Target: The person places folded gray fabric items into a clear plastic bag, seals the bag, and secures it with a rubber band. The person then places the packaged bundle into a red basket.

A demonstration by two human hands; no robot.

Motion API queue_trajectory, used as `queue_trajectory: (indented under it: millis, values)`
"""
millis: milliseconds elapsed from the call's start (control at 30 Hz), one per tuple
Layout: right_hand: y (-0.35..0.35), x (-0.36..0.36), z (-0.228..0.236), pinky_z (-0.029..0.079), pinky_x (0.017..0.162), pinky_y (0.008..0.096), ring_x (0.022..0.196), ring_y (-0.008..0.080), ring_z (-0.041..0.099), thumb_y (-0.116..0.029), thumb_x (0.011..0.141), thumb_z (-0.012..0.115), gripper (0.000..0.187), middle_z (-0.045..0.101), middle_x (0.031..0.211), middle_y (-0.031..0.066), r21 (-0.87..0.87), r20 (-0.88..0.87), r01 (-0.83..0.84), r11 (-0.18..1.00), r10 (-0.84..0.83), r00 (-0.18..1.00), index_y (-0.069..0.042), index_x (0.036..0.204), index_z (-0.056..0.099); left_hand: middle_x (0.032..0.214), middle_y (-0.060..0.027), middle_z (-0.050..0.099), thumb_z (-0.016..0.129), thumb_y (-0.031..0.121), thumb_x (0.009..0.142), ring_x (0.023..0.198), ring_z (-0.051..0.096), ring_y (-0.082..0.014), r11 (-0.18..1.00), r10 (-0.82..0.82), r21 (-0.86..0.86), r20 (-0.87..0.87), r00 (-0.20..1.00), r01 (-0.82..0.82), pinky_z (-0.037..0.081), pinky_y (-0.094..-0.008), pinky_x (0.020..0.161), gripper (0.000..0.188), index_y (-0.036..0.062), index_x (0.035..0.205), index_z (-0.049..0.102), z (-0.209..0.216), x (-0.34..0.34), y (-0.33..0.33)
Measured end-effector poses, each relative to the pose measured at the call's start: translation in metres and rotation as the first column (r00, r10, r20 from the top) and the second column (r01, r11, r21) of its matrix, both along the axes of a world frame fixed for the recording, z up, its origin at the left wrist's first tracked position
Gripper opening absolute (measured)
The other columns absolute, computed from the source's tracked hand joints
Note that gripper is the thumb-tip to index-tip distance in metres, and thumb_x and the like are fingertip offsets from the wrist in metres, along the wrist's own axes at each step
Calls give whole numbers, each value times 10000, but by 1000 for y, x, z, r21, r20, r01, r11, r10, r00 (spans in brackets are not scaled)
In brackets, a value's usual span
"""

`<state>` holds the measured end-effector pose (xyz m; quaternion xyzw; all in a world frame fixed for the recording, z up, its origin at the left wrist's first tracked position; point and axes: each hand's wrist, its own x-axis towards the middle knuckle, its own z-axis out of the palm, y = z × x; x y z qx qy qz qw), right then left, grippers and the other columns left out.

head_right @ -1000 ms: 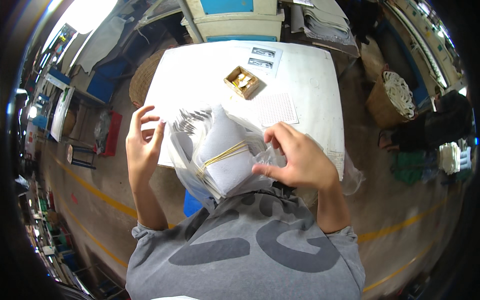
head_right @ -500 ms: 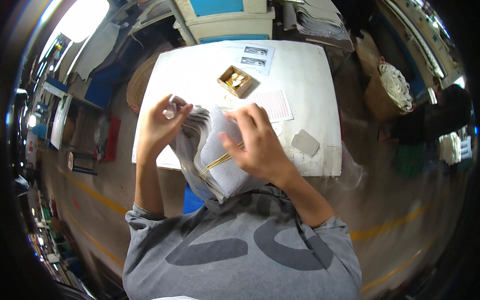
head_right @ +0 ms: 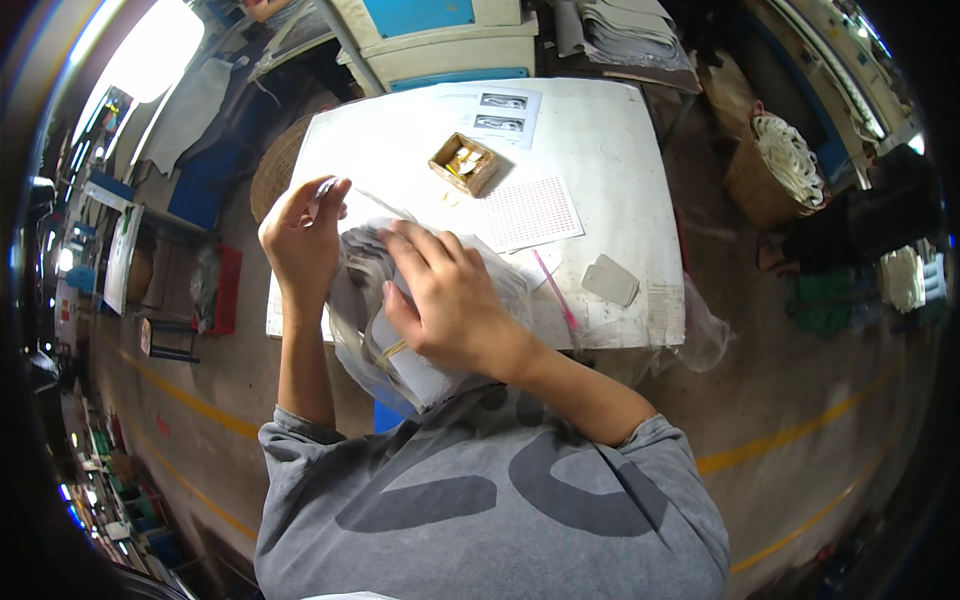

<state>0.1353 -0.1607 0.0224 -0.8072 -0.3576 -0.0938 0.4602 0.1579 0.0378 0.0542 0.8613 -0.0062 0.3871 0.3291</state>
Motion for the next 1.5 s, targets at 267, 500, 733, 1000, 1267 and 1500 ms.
queue_trajectory:
  millis: [267,500,733,1000,1267,1500]
  values:
    - [-31,8,-5,455,1025,511,1214,308,549,-341,985,686,458,620,1251,179,33,187,128,991,-132,973,-4,1290,633,858,-82,799,832,92,961,786,787,-136,991,47,-116,-157,987,-66,604,-246,705,153,-39,1036,805,-3,-10,19]
    - [-108,-9,3,506,754,361,842,202,569,-581,978,747,579,560,922,80,-72,-581,-52,996,0,814,-40,1079,569,868,-80,833,808,139,989,808,805,-120,986,-19,-164,-182,983,-11,582,-244,676,158,36,1108,822,-5,-31,26]
    - [-86,-19,-4,505,748,392,795,280,606,-199,1044,699,219,586,904,131,40,-424,-273,961,263,866,-10,1007,595,1147,-184,659,830,312,955,1056,681,-272,1000,-16,-13,-371,929,12,554,-362,880,726,-19,1496,475,9,-77,15]
    - [-79,-11,-3,512,780,391,877,246,622,-92,1006,740,156,603,965,107,8,-264,-374,928,362,894,-29,1067,610,718,-19,568,789,124,972,634,507,-98,951,-68,-284,-572,817,-119,433,-272,578,233,-20,963,605,10,-125,24]
    - [-50,-5,-18,490,740,322,782,154,570,-42,1115,545,86,596,887,68,502,-218,-214,838,362,906,-65,1066,478,646,31,507,731,49,1023,612,425,-29,911,-117,-411,-339,934,-35,339,-237,546,308,-20,763,580,10,-136,25]
    - [-19,-12,-1,478,546,326,547,151,576,-339,1040,743,341,543,661,12,203,-250,-245,948,292,923,-89,1047,512,664,39,392,684,58,1057,607,333,-40,970,-117,-233,-171,978,76,252,-267,542,346,20,756,518,11,-108,3]
